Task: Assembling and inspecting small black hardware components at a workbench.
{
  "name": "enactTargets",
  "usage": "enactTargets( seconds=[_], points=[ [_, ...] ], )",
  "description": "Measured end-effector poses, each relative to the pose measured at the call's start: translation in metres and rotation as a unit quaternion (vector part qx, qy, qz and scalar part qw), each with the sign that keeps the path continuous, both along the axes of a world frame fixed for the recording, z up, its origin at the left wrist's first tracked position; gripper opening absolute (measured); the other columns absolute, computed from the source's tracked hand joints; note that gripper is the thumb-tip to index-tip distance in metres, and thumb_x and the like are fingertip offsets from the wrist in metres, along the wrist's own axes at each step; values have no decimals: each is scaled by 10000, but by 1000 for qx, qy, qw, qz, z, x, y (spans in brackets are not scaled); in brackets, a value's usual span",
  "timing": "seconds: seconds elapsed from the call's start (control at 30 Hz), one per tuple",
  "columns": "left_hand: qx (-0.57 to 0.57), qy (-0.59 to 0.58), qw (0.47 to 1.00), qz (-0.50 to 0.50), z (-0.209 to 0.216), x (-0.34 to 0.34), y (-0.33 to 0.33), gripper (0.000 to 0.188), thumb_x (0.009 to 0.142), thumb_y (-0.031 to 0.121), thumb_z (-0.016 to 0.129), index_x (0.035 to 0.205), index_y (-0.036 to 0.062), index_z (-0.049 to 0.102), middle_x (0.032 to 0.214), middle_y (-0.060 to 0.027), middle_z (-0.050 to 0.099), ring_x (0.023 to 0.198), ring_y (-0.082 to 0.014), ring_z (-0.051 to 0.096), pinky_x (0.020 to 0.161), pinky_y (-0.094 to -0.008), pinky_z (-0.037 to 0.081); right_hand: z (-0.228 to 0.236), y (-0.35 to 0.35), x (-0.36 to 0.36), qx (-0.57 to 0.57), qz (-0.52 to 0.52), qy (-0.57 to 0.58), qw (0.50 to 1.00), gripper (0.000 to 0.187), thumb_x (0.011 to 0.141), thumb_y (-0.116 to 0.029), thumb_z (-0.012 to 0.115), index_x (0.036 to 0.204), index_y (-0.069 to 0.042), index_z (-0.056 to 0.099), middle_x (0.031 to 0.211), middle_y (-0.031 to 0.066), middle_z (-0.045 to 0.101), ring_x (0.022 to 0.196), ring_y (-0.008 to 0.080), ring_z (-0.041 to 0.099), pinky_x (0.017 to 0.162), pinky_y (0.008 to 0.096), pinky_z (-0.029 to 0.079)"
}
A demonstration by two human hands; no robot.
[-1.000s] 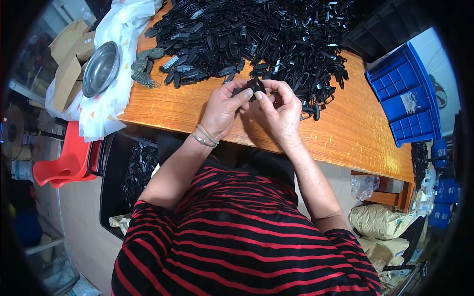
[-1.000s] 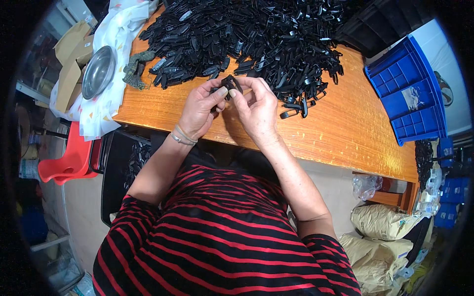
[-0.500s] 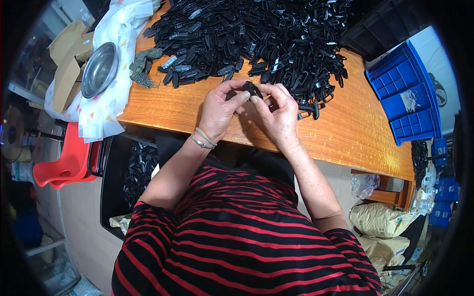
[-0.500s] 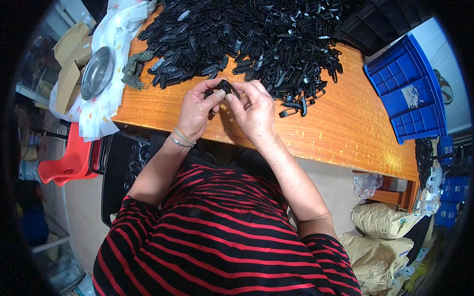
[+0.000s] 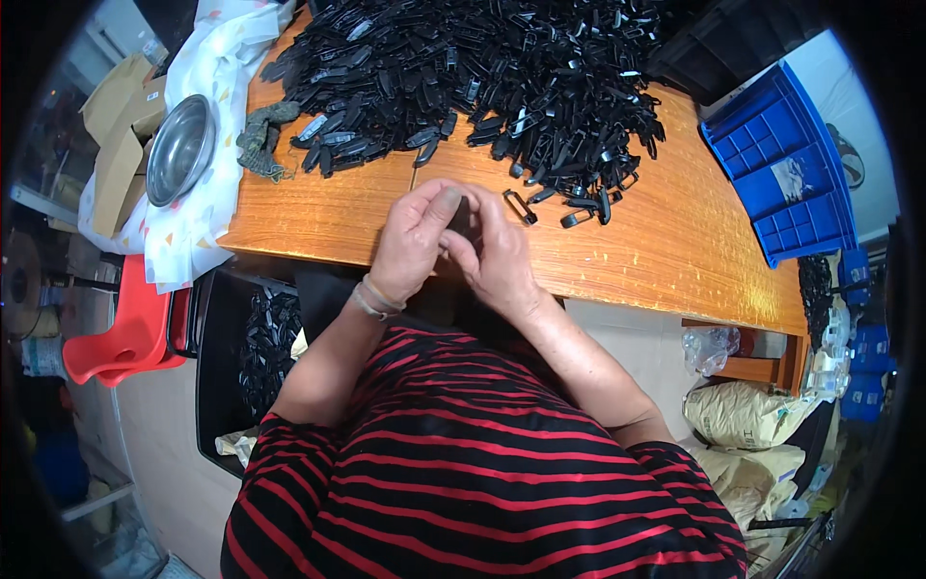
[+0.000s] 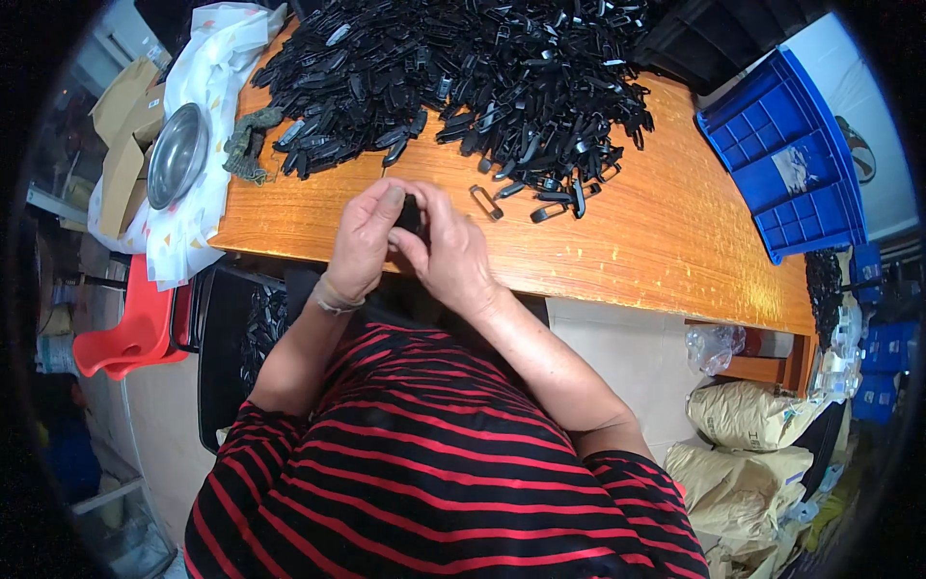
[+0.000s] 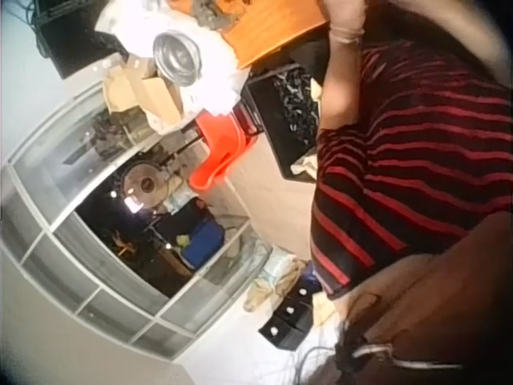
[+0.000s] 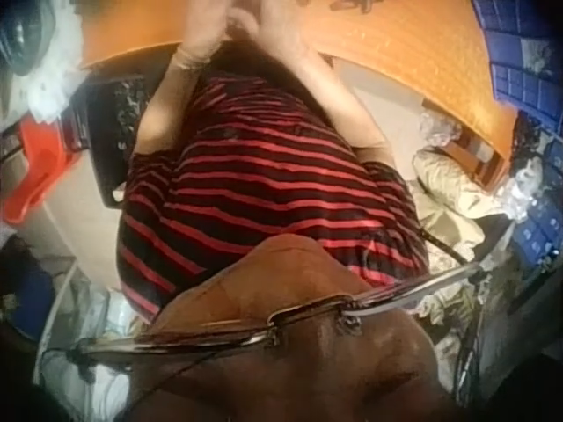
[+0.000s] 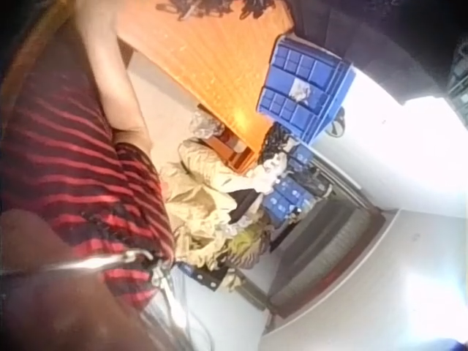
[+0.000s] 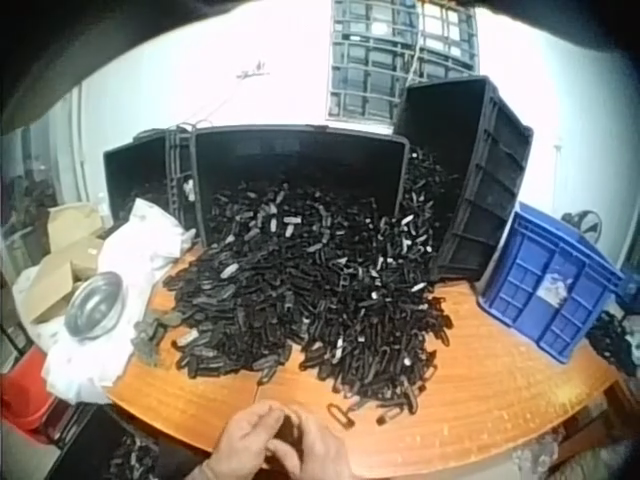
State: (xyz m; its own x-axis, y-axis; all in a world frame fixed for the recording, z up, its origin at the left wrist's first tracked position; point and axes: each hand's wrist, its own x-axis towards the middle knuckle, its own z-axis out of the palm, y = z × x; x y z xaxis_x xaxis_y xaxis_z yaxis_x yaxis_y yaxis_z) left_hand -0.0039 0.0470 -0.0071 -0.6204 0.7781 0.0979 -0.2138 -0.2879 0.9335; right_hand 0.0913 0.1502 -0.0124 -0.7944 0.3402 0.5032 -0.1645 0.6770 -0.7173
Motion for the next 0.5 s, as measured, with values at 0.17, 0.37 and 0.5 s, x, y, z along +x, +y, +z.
enactTargets(
  seconds=[0.17, 0.37, 0.5],
  points=[
    [-24, -23, 999, -40, 9, -6, -20, 314, 1030, 328, 494, 954, 50, 621, 813, 6, 610, 661, -44, 536, 592, -178, 432, 6, -18, 2, -77, 16, -63, 995, 517, 864, -215, 724, 1273, -30, 469, 962, 185, 647, 834, 354, 667, 707, 399, 530],
    [-156, -3, 988, -8, 17, -13, -63, 357, 1043, 311, 430, 886, 49, 613, 696, 5, 586, 596, -60, 498, 551, -199, 384, 6, -15, 3, -30, 86, -128, 988, 491, 842, -269, 747, 1222, -44, 532, 956, 163, 666, 845, 318, 678, 712, 391, 537],
    [-426, 257, 867, -8, 18, -60, -160, 320, 966, 263, 585, 821, -13, 657, 697, -36, 623, 666, -102, 572, 613, -264, 443, 16, 27, 15, 81, -3, -89, 993, 336, 801, -142, 763, 1097, -40, 639, 887, 123, 664, 689, 219, 670, 642, 326, 539]
  ],
)
